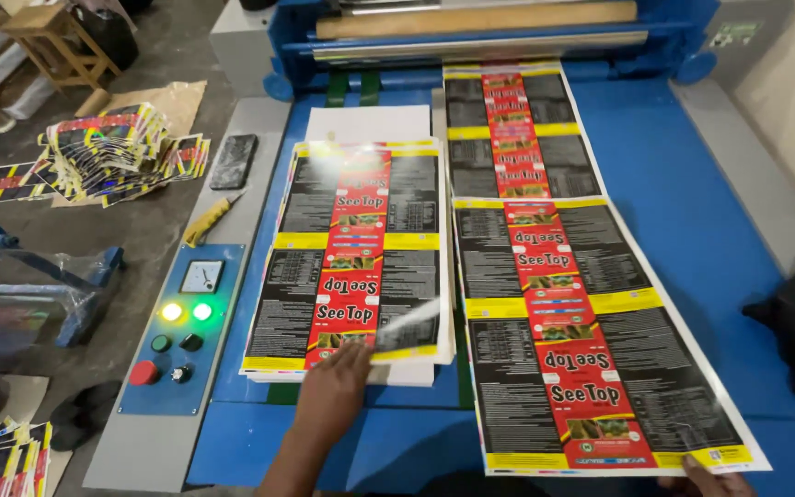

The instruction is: Gathering and stacking laminated printed sheets as they come out of a laminating machine.

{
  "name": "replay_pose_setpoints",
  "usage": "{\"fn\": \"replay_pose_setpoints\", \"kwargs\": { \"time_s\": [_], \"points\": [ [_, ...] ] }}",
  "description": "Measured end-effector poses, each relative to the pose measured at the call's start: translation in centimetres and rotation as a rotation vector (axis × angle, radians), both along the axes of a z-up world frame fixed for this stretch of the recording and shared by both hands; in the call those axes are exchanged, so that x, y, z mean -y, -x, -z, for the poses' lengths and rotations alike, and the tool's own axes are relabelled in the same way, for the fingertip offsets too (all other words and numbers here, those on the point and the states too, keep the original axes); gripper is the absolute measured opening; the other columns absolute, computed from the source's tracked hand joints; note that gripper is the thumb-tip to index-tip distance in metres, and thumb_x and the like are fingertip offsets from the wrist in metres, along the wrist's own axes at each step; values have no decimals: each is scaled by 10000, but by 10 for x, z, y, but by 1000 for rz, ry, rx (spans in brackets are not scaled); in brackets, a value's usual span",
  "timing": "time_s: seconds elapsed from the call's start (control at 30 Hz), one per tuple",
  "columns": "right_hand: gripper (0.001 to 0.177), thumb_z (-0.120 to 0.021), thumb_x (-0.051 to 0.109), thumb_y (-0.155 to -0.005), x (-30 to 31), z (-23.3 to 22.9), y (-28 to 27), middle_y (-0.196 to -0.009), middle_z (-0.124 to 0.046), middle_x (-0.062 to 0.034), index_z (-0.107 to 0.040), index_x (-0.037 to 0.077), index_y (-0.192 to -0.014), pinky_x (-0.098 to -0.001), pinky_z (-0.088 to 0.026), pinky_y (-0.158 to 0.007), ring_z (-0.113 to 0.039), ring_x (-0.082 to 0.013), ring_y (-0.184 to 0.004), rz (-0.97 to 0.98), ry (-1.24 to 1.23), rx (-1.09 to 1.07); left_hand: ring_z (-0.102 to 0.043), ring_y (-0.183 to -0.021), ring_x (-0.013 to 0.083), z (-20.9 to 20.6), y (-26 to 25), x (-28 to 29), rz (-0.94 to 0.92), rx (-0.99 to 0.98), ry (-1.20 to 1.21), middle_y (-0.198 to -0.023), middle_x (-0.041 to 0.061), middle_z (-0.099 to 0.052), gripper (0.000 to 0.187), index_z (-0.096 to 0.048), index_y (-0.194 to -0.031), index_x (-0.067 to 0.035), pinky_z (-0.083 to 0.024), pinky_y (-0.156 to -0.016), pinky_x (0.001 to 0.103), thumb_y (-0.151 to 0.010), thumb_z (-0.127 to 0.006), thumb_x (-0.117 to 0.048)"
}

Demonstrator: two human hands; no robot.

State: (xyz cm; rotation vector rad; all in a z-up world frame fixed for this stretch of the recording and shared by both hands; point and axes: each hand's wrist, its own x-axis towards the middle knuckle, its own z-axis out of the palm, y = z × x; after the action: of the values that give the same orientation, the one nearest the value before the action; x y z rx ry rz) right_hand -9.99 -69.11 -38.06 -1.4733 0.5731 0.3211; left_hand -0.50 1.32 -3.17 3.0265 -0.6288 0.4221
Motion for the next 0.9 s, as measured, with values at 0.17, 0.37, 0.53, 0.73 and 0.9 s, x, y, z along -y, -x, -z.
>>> {"fn": "replay_pose_setpoints", "kwargs": {
  "time_s": [0.17, 0.37, 0.53, 0.73, 0.9],
  "points": [
    [427, -581, 138, -995, -25, -14, -5, -917, -761, -241, -558, 169, -1420, -479, -497, -536, -644, -314, -661, 48, -45, -108, -748, -948, 296, -31, -2, 5, -99, 7, 139, -1096, 132, -765, 205, -700, -1111, -72, -604, -763, 422, -923, -650, -137],
    [307, -580, 147, -995, -127, -116, -37, -990, -720, -164, -574, 55, -1288, -421, -463, -491, -693, -261, -733, 108, -60, -1, -716, -1078, 300, -32, 5, 11, 11, -24, 36, -1176, 141, -734, 304, -672, -1082, -67, -587, -810, 442, -816, -701, -211],
    [282, -586, 170, -1043, -158, -165, -96, -945, -706, -196, -598, -26, -1245, -368, -431, -514, -615, -250, -696, 133, -70, 122, -690, -1141, 304, -37, 11, 14, -18, -84, 57, -1216, 158, -712, 340, -651, -1098, -39, -587, -820, 419, -881, -693, -298],
    [282, -560, 183, -1039, -168, -195, -153, -1050, -694, -143, -561, 24, -1272, -340, -419, -531, -664, -232, -789, 127, -164, 208, -717, -1047, 311, -44, 9, 16, -107, -158, 109, -1208, 141, -722, 256, -666, -1144, -56, -594, -790, 433, -917, -638, -171],
    [404, -494, 212, -1066, -153, -162, -134, -1226, -707, -216, -494, 59, -1440, -348, -445, -574, -681, -266, -861, 41, -177, 194, -744, -940, 329, -45, 15, 16, -240, 162, 274, -1107, 168, -747, 297, -681, -1183, -63, -602, -755, 451, -892, -632, -98]
  ]
}}
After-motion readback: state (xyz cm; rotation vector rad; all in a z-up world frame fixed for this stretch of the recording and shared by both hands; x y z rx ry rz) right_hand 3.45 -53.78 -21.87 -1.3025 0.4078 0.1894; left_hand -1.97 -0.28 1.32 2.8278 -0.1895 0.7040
